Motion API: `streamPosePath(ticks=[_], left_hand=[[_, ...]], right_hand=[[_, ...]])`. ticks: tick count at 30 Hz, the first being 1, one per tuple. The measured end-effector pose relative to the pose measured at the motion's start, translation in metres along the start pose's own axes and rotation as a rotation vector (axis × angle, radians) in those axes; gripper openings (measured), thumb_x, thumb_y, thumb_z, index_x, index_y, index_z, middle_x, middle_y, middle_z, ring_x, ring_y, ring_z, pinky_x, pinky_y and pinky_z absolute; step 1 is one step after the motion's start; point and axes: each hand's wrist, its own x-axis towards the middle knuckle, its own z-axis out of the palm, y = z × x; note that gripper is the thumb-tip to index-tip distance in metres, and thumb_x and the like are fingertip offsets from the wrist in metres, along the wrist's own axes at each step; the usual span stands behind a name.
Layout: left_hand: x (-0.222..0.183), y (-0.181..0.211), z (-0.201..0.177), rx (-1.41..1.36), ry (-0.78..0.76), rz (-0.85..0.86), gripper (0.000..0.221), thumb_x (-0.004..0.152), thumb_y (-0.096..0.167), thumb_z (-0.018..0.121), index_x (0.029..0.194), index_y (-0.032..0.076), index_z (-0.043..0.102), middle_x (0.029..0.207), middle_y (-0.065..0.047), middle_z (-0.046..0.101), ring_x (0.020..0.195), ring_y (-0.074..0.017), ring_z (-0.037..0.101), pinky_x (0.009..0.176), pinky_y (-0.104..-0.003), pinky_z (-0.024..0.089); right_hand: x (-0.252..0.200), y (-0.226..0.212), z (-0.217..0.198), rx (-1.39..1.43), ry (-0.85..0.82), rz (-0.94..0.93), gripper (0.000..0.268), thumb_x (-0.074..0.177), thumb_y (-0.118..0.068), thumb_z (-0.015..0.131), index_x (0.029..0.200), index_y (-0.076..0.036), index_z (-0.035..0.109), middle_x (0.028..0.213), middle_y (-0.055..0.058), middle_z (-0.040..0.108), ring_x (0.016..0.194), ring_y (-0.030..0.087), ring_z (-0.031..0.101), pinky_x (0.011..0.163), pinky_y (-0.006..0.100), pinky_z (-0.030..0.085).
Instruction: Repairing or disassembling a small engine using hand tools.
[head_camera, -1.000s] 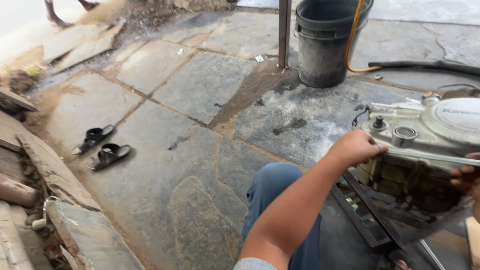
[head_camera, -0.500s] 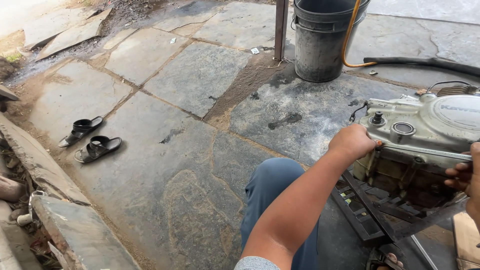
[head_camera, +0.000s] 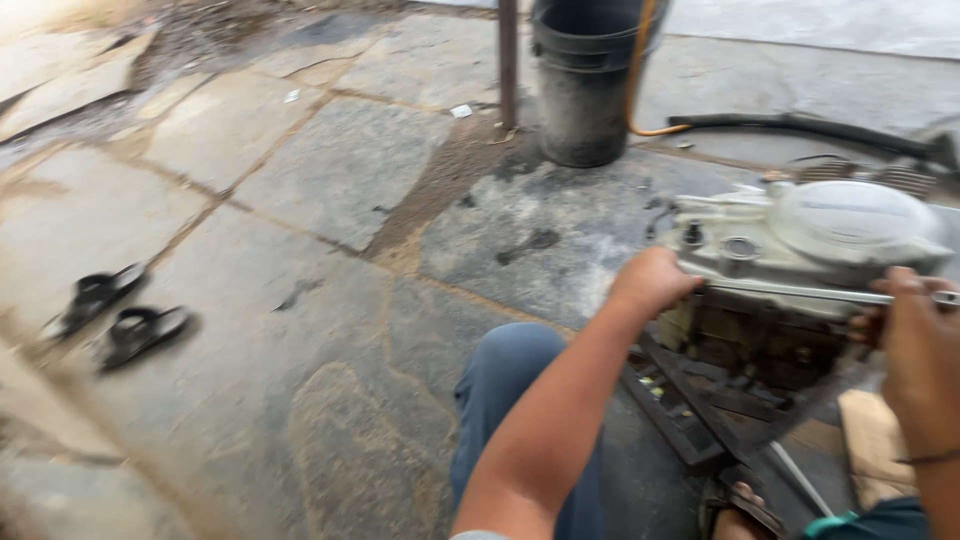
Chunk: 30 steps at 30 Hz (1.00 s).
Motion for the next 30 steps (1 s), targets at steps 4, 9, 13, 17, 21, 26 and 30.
streamPosePath(ticks=[4, 9, 13, 17, 21, 26, 30], left_hand=[[0.012, -0.014, 0.004, 0.004, 0.019, 0.143, 0.042, 0.079, 0.043, 0.077, 0.076, 0.002, 0.078, 0.067, -0.014, 0.075, 0.064, -0.0262, 0.075, 0.066, -0.041, 0.059], [-0.004, 0.004, -0.011, 0.127, 0.016, 0.150, 0.033, 0.080, 0.038, 0.077, 0.085, 0.005, 0.080, 0.075, -0.014, 0.076, 0.071, -0.0267, 0.074, 0.070, -0.041, 0.057], [-0.022, 0.026, -0.024, 0.047, -0.083, 0.012, 0.031, 0.088, 0.034, 0.072, 0.090, 0.004, 0.078, 0.075, -0.015, 0.076, 0.067, -0.0257, 0.076, 0.068, -0.040, 0.059], [-0.019, 0.020, -0.016, 0.104, -0.065, 0.012, 0.031, 0.092, 0.032, 0.069, 0.091, 0.002, 0.077, 0.074, -0.013, 0.076, 0.064, -0.0234, 0.072, 0.063, -0.040, 0.056], [-0.019, 0.017, -0.018, -0.073, -0.113, -0.064, 0.027, 0.097, 0.027, 0.062, 0.102, 0.002, 0.071, 0.076, -0.011, 0.076, 0.059, -0.0208, 0.071, 0.054, -0.036, 0.052], [-0.028, 0.011, -0.054, -0.565, -0.170, -0.145, 0.024, 0.096, 0.018, 0.057, 0.116, 0.006, 0.066, 0.083, -0.008, 0.068, 0.060, -0.0177, 0.063, 0.050, -0.032, 0.050], [-0.036, 0.034, -0.070, -0.613, -0.094, -0.067, 0.026, 0.099, 0.022, 0.057, 0.113, 0.005, 0.070, 0.083, -0.004, 0.068, 0.062, -0.0120, 0.057, 0.054, -0.029, 0.048]], right_hand=[[-0.054, -0.053, 0.014, -0.250, 0.087, -0.296, 0.037, 0.117, -0.032, 0.061, 0.097, -0.001, 0.070, 0.063, 0.008, 0.060, 0.055, 0.013, 0.057, 0.054, 0.030, 0.043], [-0.115, -0.063, 0.068, -0.289, -0.187, -0.676, 0.022, 0.107, -0.023, 0.054, 0.094, -0.007, 0.063, 0.087, 0.007, 0.070, 0.069, 0.016, 0.068, 0.057, 0.032, 0.056], [-0.159, -0.094, 0.112, -0.690, -0.646, -1.073, 0.022, 0.081, -0.024, 0.074, 0.098, -0.011, 0.071, 0.071, 0.005, 0.061, 0.068, 0.025, 0.068, 0.059, 0.041, 0.053], [-0.161, -0.073, 0.137, -0.682, -0.628, -1.041, 0.018, 0.087, -0.024, 0.075, 0.091, -0.009, 0.065, 0.076, 0.005, 0.060, 0.072, 0.024, 0.066, 0.066, 0.039, 0.053], [-0.161, -0.089, 0.146, -0.638, -0.534, -1.106, 0.020, 0.090, -0.024, 0.074, 0.086, -0.009, 0.061, 0.075, 0.006, 0.058, 0.071, 0.024, 0.064, 0.066, 0.039, 0.051], [-0.146, -0.116, 0.134, -0.499, -0.415, -1.090, 0.022, 0.097, -0.025, 0.072, 0.087, -0.010, 0.061, 0.076, 0.006, 0.056, 0.071, 0.025, 0.061, 0.067, 0.040, 0.051], [-0.105, -0.100, 0.109, 0.010, -0.290, -0.690, 0.021, 0.106, -0.027, 0.054, 0.102, -0.006, 0.054, 0.082, 0.005, 0.061, 0.072, 0.020, 0.062, 0.064, 0.037, 0.053]])
